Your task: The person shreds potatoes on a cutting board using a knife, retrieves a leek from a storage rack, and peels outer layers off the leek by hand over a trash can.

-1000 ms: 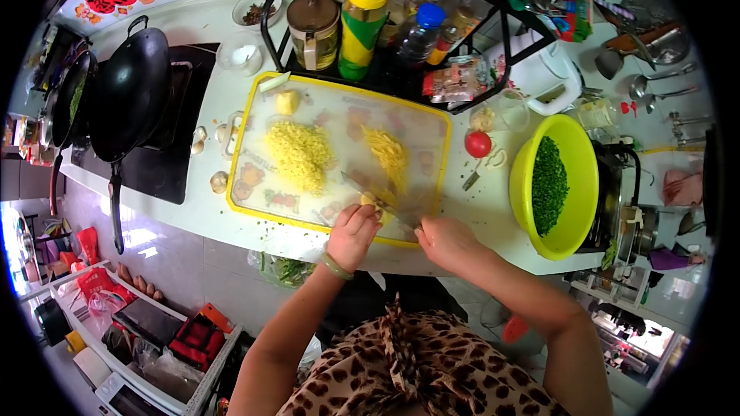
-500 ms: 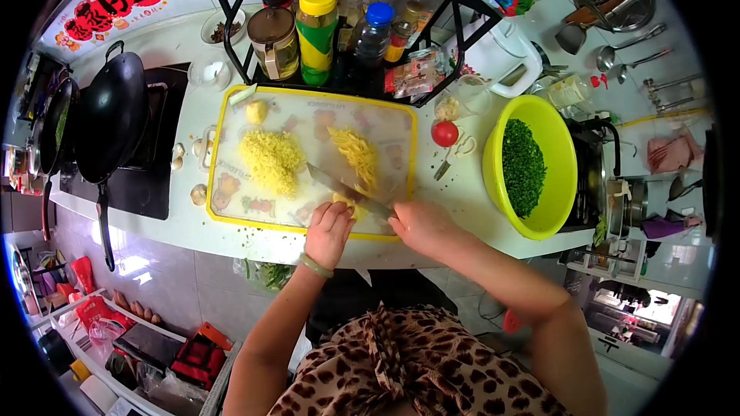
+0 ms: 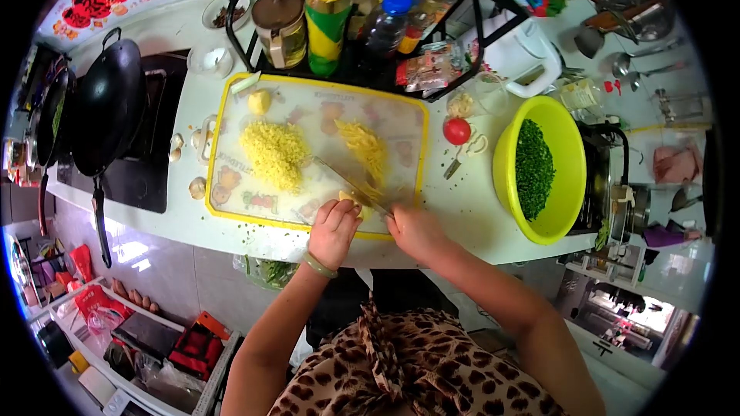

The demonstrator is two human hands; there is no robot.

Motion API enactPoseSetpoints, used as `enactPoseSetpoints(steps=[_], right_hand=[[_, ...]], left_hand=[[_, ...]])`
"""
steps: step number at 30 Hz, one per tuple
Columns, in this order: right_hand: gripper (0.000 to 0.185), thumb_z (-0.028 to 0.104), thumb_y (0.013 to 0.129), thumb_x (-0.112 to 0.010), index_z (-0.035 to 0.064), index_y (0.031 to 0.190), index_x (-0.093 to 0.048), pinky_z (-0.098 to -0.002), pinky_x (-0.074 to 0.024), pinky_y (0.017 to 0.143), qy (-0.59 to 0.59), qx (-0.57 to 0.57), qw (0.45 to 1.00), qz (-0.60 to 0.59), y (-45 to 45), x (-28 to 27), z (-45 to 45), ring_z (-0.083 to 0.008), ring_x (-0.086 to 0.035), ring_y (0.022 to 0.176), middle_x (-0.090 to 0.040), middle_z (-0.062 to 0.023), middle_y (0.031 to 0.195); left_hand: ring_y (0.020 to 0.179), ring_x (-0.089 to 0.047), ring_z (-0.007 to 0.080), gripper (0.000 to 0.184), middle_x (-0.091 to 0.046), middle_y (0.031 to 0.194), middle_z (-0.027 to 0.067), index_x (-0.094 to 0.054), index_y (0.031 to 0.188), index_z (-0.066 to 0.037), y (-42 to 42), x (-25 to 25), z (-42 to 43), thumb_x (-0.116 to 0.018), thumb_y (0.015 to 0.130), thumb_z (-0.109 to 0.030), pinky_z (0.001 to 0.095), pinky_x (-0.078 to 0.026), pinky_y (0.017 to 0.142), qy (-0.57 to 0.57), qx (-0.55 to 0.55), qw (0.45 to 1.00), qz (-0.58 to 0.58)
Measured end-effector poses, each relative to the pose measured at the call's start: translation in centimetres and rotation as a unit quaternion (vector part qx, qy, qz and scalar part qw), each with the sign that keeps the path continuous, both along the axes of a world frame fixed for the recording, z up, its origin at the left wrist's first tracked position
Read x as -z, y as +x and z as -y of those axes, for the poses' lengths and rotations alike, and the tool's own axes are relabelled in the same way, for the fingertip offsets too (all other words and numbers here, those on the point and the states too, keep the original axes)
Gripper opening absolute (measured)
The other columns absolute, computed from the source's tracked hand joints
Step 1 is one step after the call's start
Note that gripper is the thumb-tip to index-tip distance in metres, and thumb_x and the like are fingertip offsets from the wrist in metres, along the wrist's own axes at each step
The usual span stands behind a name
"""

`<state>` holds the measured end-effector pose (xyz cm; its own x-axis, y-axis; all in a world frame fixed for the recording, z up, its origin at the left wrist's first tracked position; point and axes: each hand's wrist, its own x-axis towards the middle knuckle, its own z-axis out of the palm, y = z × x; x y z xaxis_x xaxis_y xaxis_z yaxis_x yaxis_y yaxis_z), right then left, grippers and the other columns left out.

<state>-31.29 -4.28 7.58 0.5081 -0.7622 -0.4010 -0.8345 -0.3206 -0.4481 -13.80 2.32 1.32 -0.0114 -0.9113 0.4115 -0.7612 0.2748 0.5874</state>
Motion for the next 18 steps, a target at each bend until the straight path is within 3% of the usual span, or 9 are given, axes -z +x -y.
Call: enactPoseSetpoints(steps=[5, 10, 18], right_hand=[[0.022, 0.022, 0.089, -0.054, 0.0008, 0.081, -0.053, -0.0487, -0.0456, 0.062, 0.013, -0.016, 1.000, 0.015, 0.2, -2.6, 1.4, -0.0396, -0.059, 0.069, -0.060, -0.0200, 0.071], [0.020, 0.020, 0.088, -0.053, 0.0011, 0.089, -0.059, -0.0490, -0.0476, 0.067, 0.056, -0.064, 0.994, -0.066, -0.6, -5.9, 1.5, -0.0390, -0.062, 0.075, -0.063, -0.0192, 0.077], [0.019, 0.020, 0.088, -0.052, 0.0017, 0.086, -0.056, -0.0491, -0.0470, 0.066, 0.049, -0.054, 0.995, -0.072, 0.9, -1.2, 0.7, -0.0381, -0.062, 0.075, -0.062, -0.0191, 0.074]], left_hand=[[0.102, -0.052, 0.0291, 0.027, -0.056, 0.108, 0.0082, -0.062, 0.098, -0.003, 0.1, -0.3, 0.1, -0.069, 0.072, -0.007, 0.0368, -0.047, 0.086, -0.004, -0.005, 1.000, 0.014], [0.099, -0.054, 0.0324, 0.030, -0.057, 0.105, 0.0109, -0.062, 0.097, -0.003, 0.0, 0.0, 0.2, -0.072, 0.070, -0.005, 0.0387, -0.047, 0.084, -0.015, -0.006, 1.000, 0.003], [0.099, -0.054, 0.0316, 0.026, -0.057, 0.106, 0.0103, -0.063, 0.094, -0.003, 0.1, 0.3, 0.1, -0.072, 0.070, -0.007, 0.0381, -0.047, 0.083, 0.000, -0.011, 1.000, -0.010]])
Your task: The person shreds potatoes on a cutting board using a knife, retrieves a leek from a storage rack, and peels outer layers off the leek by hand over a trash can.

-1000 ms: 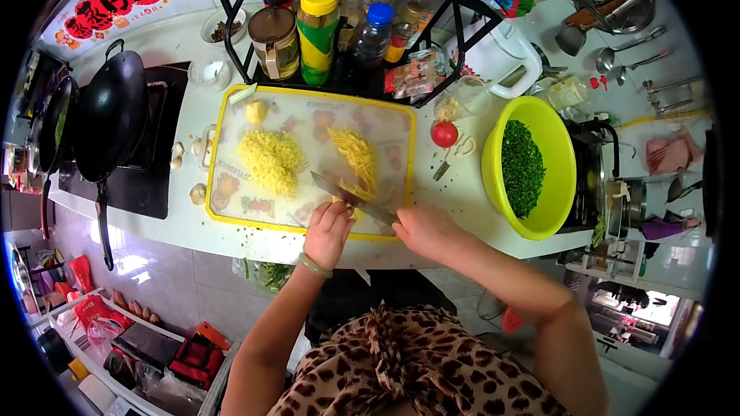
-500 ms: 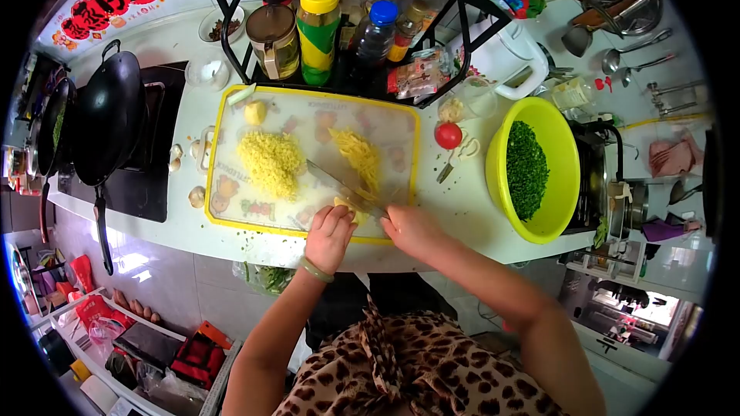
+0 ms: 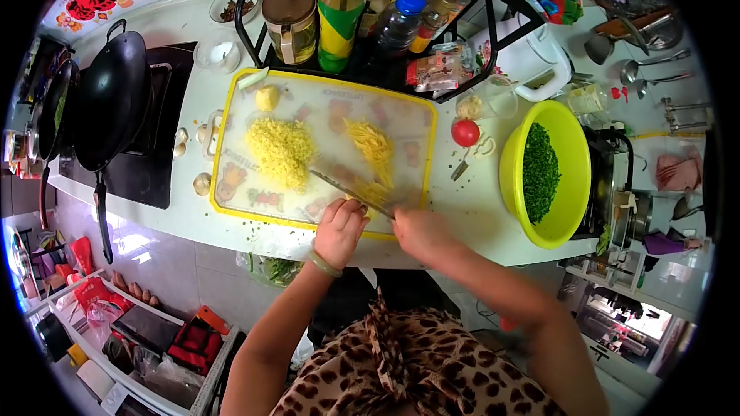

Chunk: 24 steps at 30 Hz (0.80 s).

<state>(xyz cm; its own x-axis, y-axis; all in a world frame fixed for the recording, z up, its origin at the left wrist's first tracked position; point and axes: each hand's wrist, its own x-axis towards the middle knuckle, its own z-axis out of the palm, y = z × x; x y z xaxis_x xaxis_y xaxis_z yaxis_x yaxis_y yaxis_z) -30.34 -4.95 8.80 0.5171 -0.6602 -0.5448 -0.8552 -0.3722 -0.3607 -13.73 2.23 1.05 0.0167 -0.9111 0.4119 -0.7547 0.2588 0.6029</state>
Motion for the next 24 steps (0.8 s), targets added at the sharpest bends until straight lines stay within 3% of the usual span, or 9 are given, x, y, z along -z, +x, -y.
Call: enactPoseSetpoints(steps=[5, 7, 14, 20, 24], right_hand=[[0.019, 0.020, 0.088, -0.052, 0.0014, 0.085, -0.055, -0.0488, -0.0471, 0.065, -0.026, 0.065, 0.997, 0.039, 0.1, 0.1, 0.6, -0.0379, -0.062, 0.074, -0.062, -0.0188, 0.074], [0.020, 0.020, 0.089, -0.052, 0.0011, 0.085, -0.055, -0.0492, -0.0473, 0.065, -0.030, 0.028, 0.996, 0.080, 0.0, -0.3, 1.2, -0.0386, -0.062, 0.073, -0.062, -0.0189, 0.072], [0.019, 0.019, 0.088, -0.053, 0.0005, 0.086, -0.058, -0.0490, -0.0480, 0.066, 0.010, -0.022, 1.000, -0.002, -1.2, -5.0, 0.8, -0.0387, -0.062, 0.074, -0.063, -0.0195, 0.073], [0.019, 0.018, 0.088, -0.051, 0.0005, 0.085, -0.057, -0.0495, -0.0484, 0.062, -0.003, -0.028, 1.000, -0.007, -1.0, -0.4, -0.1, -0.0393, -0.062, 0.069, -0.063, -0.0195, 0.072], [0.019, 0.020, 0.089, -0.052, 0.0017, 0.084, -0.054, -0.0496, -0.0471, 0.059, -0.049, 0.023, 0.997, 0.051, -0.2, 1.9, -0.7, -0.0392, -0.060, 0.066, -0.061, -0.0191, 0.071]], left_hand=[[0.098, -0.054, 0.0315, 0.027, -0.056, 0.105, 0.0104, -0.062, 0.094, -0.003, -0.1, 0.1, 0.0, -0.072, 0.070, -0.006, 0.0380, -0.047, 0.083, -0.010, 0.003, 1.000, 0.001], [0.098, -0.054, 0.0316, 0.027, -0.056, 0.105, 0.0105, -0.062, 0.094, -0.003, 0.0, 0.1, 0.2, -0.073, 0.069, -0.006, 0.0382, -0.047, 0.083, -0.015, 0.005, 1.000, 0.004], [0.098, -0.054, 0.0323, 0.027, -0.056, 0.105, 0.0109, -0.061, 0.093, -0.002, -0.1, 0.2, 0.0, -0.073, 0.069, -0.006, 0.0388, -0.047, 0.082, -0.016, -0.002, 1.000, -0.001], [0.096, -0.054, 0.0324, 0.026, -0.056, 0.104, 0.0110, -0.060, 0.091, -0.003, -0.1, 0.2, 0.1, -0.073, 0.069, -0.006, 0.0393, -0.047, 0.082, -0.015, -0.003, 1.000, -0.009], [0.097, -0.054, 0.0325, 0.026, -0.056, 0.104, 0.0107, -0.060, 0.091, -0.002, -0.2, 0.2, -0.1, -0.073, 0.069, -0.006, 0.0394, -0.047, 0.081, -0.009, 0.003, 1.000, -0.011]])
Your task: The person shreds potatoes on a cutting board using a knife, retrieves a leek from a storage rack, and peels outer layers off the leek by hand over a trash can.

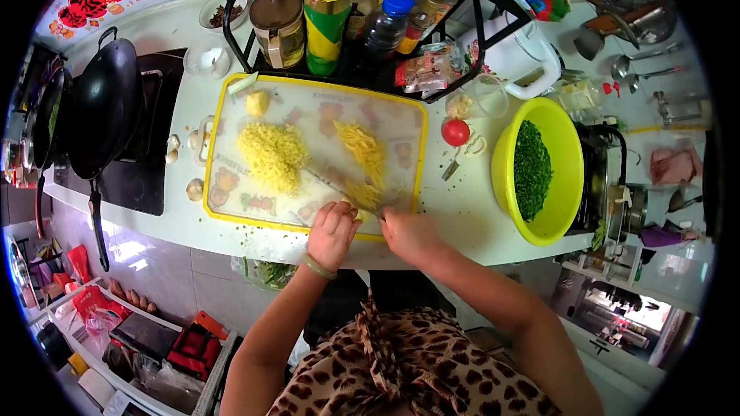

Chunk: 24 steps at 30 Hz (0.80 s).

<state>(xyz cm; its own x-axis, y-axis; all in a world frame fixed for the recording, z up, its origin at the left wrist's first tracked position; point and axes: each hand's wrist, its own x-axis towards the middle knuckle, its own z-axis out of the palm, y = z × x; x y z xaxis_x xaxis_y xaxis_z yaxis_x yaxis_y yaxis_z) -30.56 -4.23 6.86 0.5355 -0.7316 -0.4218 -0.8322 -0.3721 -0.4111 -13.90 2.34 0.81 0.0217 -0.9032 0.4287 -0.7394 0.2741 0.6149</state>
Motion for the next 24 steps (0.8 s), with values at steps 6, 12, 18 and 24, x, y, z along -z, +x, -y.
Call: enactPoseSetpoints(steps=[6, 12, 18, 24], right_hand=[[0.019, 0.020, 0.088, -0.053, 0.0018, 0.084, -0.055, -0.0486, -0.0471, 0.062, 0.030, 0.007, 0.999, 0.023, -0.1, -3.6, 1.6, -0.0393, -0.060, 0.069, -0.061, -0.0190, 0.071], [0.018, 0.018, 0.088, -0.051, 0.0008, 0.087, -0.057, -0.0484, -0.0481, 0.065, 0.075, -0.038, 0.995, -0.049, -0.8, -6.8, 1.6, -0.0394, -0.062, 0.073, -0.063, -0.0192, 0.073], [0.017, 0.016, 0.088, -0.049, 0.0008, 0.086, -0.056, -0.0483, -0.0483, 0.063, 0.052, -0.033, 0.997, -0.051, -0.1, -2.6, 0.7, -0.0385, -0.063, 0.071, -0.063, -0.0198, 0.071], [0.018, 0.020, 0.088, -0.052, 0.0020, 0.084, -0.055, -0.0484, -0.0468, 0.060, -0.011, 0.016, 0.999, 0.035, -0.3, -0.7, 0.5, -0.0385, -0.061, 0.066, -0.061, -0.0189, 0.069]], left_hand=[[0.098, -0.054, 0.0325, 0.027, -0.055, 0.104, 0.0113, -0.060, 0.092, -0.002, 0.1, 0.1, -0.2, -0.073, 0.069, -0.005, 0.0394, -0.047, 0.081, -0.013, -0.005, 1.000, 0.005], [0.097, -0.054, 0.0325, 0.026, -0.056, 0.105, 0.0116, -0.061, 0.091, -0.001, 0.0, 0.2, 0.0, -0.074, 0.069, -0.005, 0.0391, -0.047, 0.081, -0.017, -0.015, 1.000, 0.006], [0.101, -0.053, 0.0300, 0.025, -0.054, 0.108, 0.0103, -0.062, 0.093, -0.002, 0.1, 0.2, 0.0, -0.072, 0.071, -0.007, 0.0375, -0.048, 0.083, -0.003, -0.005, 1.000, 0.007], [0.100, -0.054, 0.0296, 0.028, -0.055, 0.108, 0.0095, -0.062, 0.096, -0.002, 0.0, 0.1, 0.0, -0.072, 0.071, -0.008, 0.0373, -0.048, 0.084, -0.006, -0.003, 1.000, 0.002]])
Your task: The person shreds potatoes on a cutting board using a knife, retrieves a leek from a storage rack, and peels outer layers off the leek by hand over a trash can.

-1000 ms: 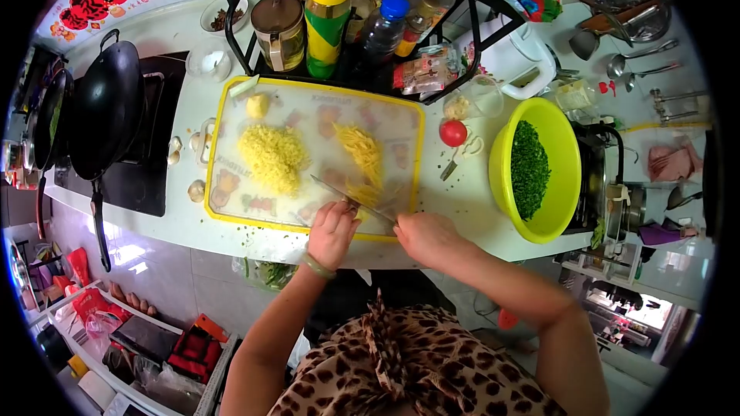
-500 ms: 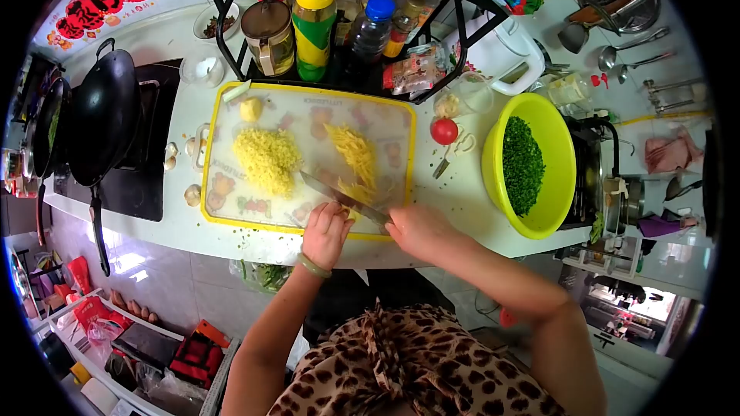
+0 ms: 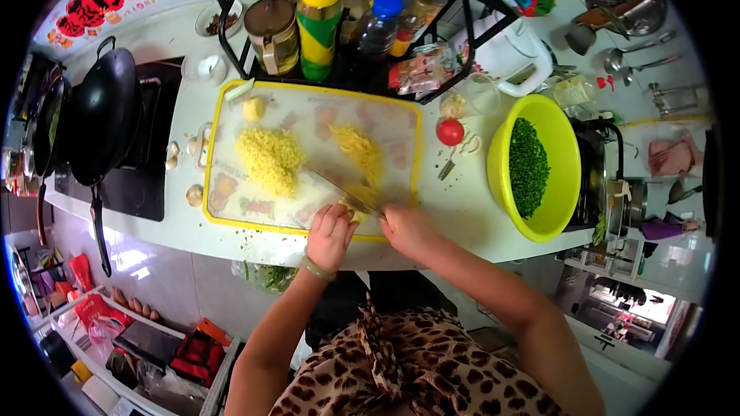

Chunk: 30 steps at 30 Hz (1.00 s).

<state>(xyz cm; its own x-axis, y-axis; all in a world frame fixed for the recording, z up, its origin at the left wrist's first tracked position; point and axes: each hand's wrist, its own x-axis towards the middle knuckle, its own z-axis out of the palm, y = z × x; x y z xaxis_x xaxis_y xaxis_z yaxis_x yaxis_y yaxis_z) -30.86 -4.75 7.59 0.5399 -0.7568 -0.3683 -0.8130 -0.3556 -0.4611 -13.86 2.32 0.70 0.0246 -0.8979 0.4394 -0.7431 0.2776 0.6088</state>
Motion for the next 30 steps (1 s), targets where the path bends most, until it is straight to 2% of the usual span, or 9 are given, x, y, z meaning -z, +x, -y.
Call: enactPoseSetpoints(steps=[2, 5, 10, 16, 20, 23, 30], right_hand=[[0.020, 0.022, 0.089, -0.053, 0.0022, 0.085, -0.055, -0.0486, -0.0460, 0.059, -0.002, -0.007, 1.000, 0.025, -0.2, -0.3, 0.6, -0.0393, -0.059, 0.064, -0.060, -0.0186, 0.068], [0.022, 0.023, 0.089, -0.054, 0.0014, 0.084, -0.055, -0.0485, -0.0457, 0.061, 0.040, 0.002, 0.999, 0.020, 0.0, -2.9, 0.9, -0.0393, -0.059, 0.067, -0.060, -0.0190, 0.071], [0.019, 0.020, 0.088, -0.053, 0.0023, 0.087, -0.057, -0.0482, -0.0479, 0.063, 0.056, -0.043, 0.995, -0.071, -0.4, -6.2, 0.8, -0.0382, -0.062, 0.072, -0.063, -0.0176, 0.073], [0.022, 0.023, 0.089, -0.053, 0.0012, 0.085, -0.055, -0.0497, -0.0463, 0.061, 0.038, -0.055, 0.996, -0.059, -1.2, -5.2, 0.1, -0.0403, -0.059, 0.067, -0.060, -0.0189, 0.068], [0.021, 0.023, 0.089, -0.052, 0.0017, 0.086, -0.055, -0.0494, -0.0469, 0.061, 0.041, -0.054, 0.994, -0.084, -0.7, -5.0, 0.0, -0.0396, -0.060, 0.067, -0.061, -0.0185, 0.068], [0.016, 0.015, 0.087, -0.048, 0.0012, 0.086, -0.056, -0.0487, -0.0486, 0.062, 0.039, -0.074, 0.991, -0.109, -0.2, -3.9, 0.1, -0.0377, -0.063, 0.069, -0.064, -0.0188, 0.071], [0.016, 0.017, 0.088, -0.049, 0.0022, 0.084, -0.053, -0.0498, -0.0475, 0.061, 0.015, -0.010, 0.999, -0.037, 0.4, 0.1, -0.4, -0.0385, -0.062, 0.067, -0.062, -0.0179, 0.069]], left_hand=[[0.099, -0.054, 0.0331, 0.031, -0.057, 0.105, 0.0112, -0.061, 0.097, -0.002, 0.0, -0.1, -0.4, -0.073, 0.069, -0.005, 0.0401, -0.046, 0.083, -0.002, -0.002, 1.000, -0.021], [0.099, -0.054, 0.0321, 0.033, -0.057, 0.106, 0.0109, -0.061, 0.100, -0.002, 0.1, -0.6, -1.0, -0.073, 0.069, -0.005, 0.0398, -0.046, 0.084, -0.007, -0.009, 1.000, -0.010], [0.099, -0.054, 0.0309, 0.034, -0.057, 0.107, 0.0102, -0.062, 0.100, -0.003, -0.3, -0.2, -1.2, -0.073, 0.069, -0.005, 0.0389, -0.046, 0.084, -0.019, -0.028, 0.999, 0.002], [0.102, -0.052, 0.0287, 0.032, -0.056, 0.110, 0.0081, -0.063, 0.099, -0.003, -0.3, 0.1, -0.9, -0.072, 0.068, -0.006, 0.0368, -0.047, 0.085, -0.009, -0.019, 1.000, 0.012], [0.099, -0.054, 0.0297, 0.028, -0.058, 0.106, 0.0088, -0.064, 0.094, -0.003, -0.4, 0.1, -0.9, -0.073, 0.067, -0.004, 0.0376, -0.048, 0.083, -0.004, -0.028, 1.000, 0.006], [0.099, -0.054, 0.0295, 0.028, -0.058, 0.106, 0.0086, -0.064, 0.094, -0.003, -0.5, 0.0, -0.7, -0.073, 0.067, -0.004, 0.0373, -0.048, 0.083, -0.003, -0.028, 1.000, 0.005], [0.100, -0.054, 0.0295, 0.031, -0.057, 0.107, 0.0084, -0.064, 0.097, -0.004, -0.6, 0.0, -1.0, -0.073, 0.068, -0.004, 0.0373, -0.047, 0.084, 0.010, -0.032, 0.999, 0.011]])
